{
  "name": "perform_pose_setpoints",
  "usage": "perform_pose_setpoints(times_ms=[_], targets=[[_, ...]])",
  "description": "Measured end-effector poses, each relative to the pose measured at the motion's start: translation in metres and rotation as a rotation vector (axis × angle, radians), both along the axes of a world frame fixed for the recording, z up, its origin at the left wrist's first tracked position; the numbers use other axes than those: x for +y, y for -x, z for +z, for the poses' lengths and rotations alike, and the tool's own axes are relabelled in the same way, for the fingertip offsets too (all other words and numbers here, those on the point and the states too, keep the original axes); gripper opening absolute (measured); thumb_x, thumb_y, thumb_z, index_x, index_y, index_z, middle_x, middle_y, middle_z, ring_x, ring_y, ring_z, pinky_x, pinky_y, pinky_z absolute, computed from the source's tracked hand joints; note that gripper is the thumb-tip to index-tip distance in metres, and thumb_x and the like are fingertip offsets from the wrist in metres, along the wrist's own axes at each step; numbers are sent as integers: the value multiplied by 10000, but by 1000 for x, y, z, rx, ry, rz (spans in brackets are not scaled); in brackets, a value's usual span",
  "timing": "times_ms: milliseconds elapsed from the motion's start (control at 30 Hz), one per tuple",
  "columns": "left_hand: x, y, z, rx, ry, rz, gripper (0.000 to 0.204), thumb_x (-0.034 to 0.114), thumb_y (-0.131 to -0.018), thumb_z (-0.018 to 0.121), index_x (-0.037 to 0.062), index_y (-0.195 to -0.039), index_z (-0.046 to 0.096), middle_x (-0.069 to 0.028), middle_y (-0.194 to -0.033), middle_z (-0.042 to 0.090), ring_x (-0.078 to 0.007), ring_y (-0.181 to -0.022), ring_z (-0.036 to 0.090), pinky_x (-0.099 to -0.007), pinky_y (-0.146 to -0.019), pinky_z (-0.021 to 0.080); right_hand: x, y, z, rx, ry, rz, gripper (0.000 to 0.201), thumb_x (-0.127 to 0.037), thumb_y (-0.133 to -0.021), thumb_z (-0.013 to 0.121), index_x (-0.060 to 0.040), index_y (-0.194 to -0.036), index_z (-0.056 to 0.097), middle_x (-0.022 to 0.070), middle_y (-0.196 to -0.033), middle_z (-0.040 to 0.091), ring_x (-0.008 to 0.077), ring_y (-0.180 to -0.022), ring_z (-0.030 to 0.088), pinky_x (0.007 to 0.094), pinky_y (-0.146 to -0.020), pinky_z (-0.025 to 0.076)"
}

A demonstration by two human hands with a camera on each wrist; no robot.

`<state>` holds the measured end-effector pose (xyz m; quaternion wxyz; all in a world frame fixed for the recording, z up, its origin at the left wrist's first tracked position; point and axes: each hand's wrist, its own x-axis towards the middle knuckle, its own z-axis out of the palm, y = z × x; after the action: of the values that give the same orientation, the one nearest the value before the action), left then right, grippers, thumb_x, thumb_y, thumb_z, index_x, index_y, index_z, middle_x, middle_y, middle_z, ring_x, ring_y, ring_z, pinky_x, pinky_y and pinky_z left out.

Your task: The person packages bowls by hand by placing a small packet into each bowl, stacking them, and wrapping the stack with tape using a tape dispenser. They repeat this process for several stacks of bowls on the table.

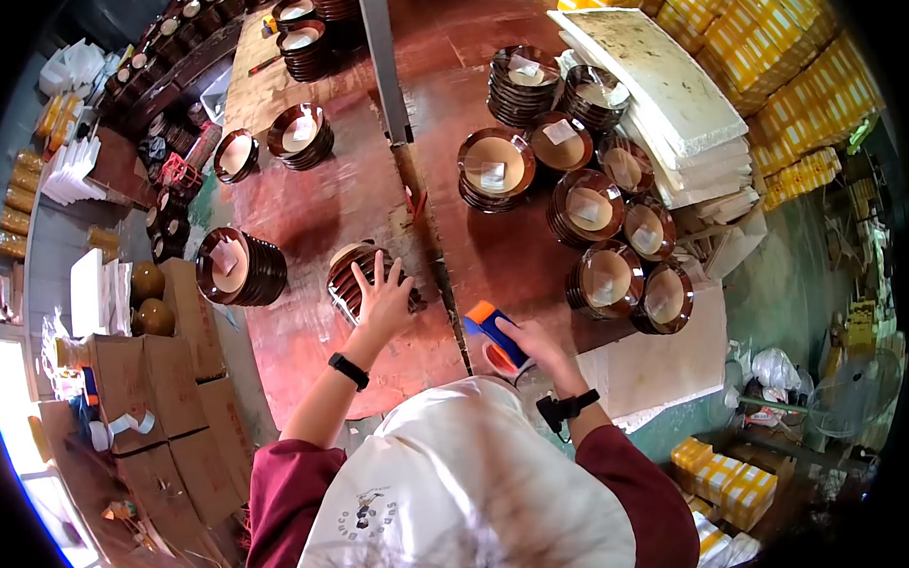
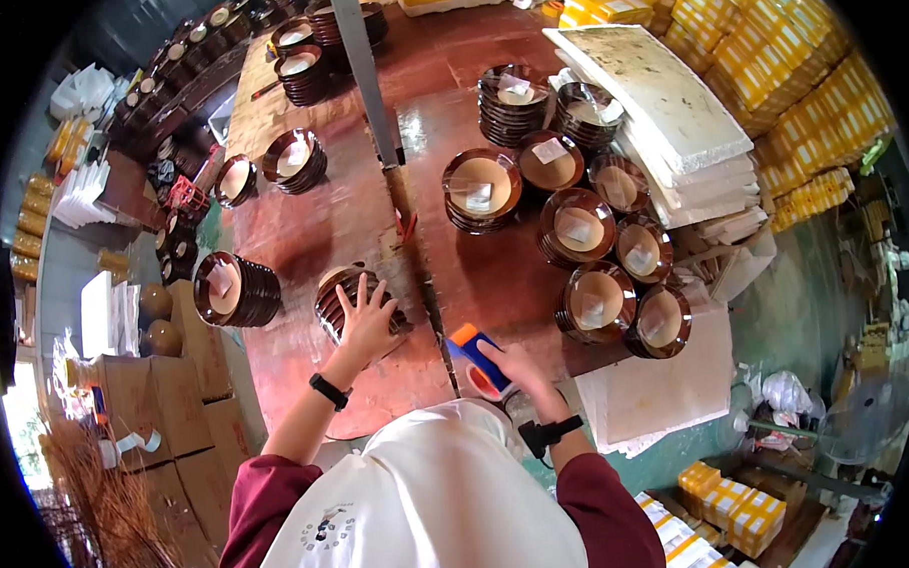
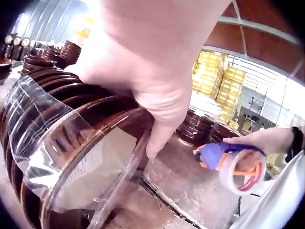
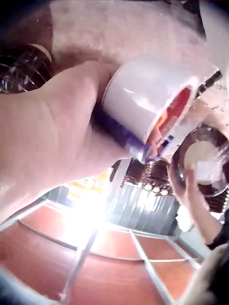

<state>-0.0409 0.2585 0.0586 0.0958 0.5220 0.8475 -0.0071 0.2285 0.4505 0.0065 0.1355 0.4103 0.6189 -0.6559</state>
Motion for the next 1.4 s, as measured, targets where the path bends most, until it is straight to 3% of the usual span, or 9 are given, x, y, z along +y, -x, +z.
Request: perform_pose_setpoints(times_ms=[33,133,333,600,733,900,967,1100,1400], targets=[[0,0,4,-18,-13,-7,665,538,-766,748,160,-1306,661,-143,-1570,417,-453,-1530,158,-823,-1116,8,-8,5,-3,71,3,-22,564,-522,-967,625,33,-1010,719,161,-872,736,222,-796,716,371,-692,544],[-5,-2,8,-66,-112,5,596,422,-732,778,156,-1256,681,-137,-1541,452,-423,-1522,205,-813,-1127,6,-36,16,8,150,-1041,154,386,-348,-956,652,23,-1057,607,285,-935,696,479,-883,662,545,-745,522],[-10,0,6,-76,-112,25,657,506,-722,786,144,-1264,698,-118,-1526,475,-389,-1526,214,-765,-1165,-33,-43,35,-52,188,-1344,123,310,-259,-901,724,2,-955,565,189,-1018,623,376,-959,602,490,-848,500],[-32,-3,-1,-117,-477,111,616,438,-915,698,90,-1401,551,-159,-1567,415,-399,-1507,270,-615,-1236,110,-46,51,5,133,-1370,110,346,-253,-904,740,19,-1071,607,186,-1022,630,379,-992,610,456,-902,500],[-73,-3,-20,-108,-722,634,677,348,-894,745,83,-1463,492,-171,-1623,331,-400,-1531,205,-600,-1229,116,-42,86,25,365,-622,-10,374,-234,-978,683,16,-1240,589,163,-1038,721,293,-830,718,394,-812,562],[-101,21,-84,-1099,-1208,823,989,258,-921,755,93,-1624,79,-185,-1554,355,-296,-1415,397,-450,-1186,335,-50,165,-1,948,-480,452,795,-305,-945,728,-57,-1578,316,251,-1580,381,359,-1474,375,473,-1180,340],[-101,22,-83,-1285,-1291,789,993,248,-914,756,92,-1617,71,-183,-1539,375,-310,-1410,402,-454,-1183,343,-64,196,7,1118,-854,747,1007,-333,-823,821,-71,-1610,250,244,-1645,248,436,-1503,284,494,-1210,302],[-110,31,-88,-1129,-1254,727,978,225,-917,740,94,-1612,64,-191,-1523,393,-322,-1411,402,-461,-1188,334,-80,197,32,915,-821,865,1162,-297,-696,914,-113,-1619,234,243,-1684,75,540,-1494,205,546,-1222,271],[-101,84,-118,-1164,-1257,720,734,546,-1012,493,6,-1507,438,-170,-1490,502,-283,-1385,465,-393,-1179,331,-79,202,20,830,-757,743,1081,-273,-767,880,-100,-1615,233,343,-1631,151,518,-1484,263,498,-1184,353]])
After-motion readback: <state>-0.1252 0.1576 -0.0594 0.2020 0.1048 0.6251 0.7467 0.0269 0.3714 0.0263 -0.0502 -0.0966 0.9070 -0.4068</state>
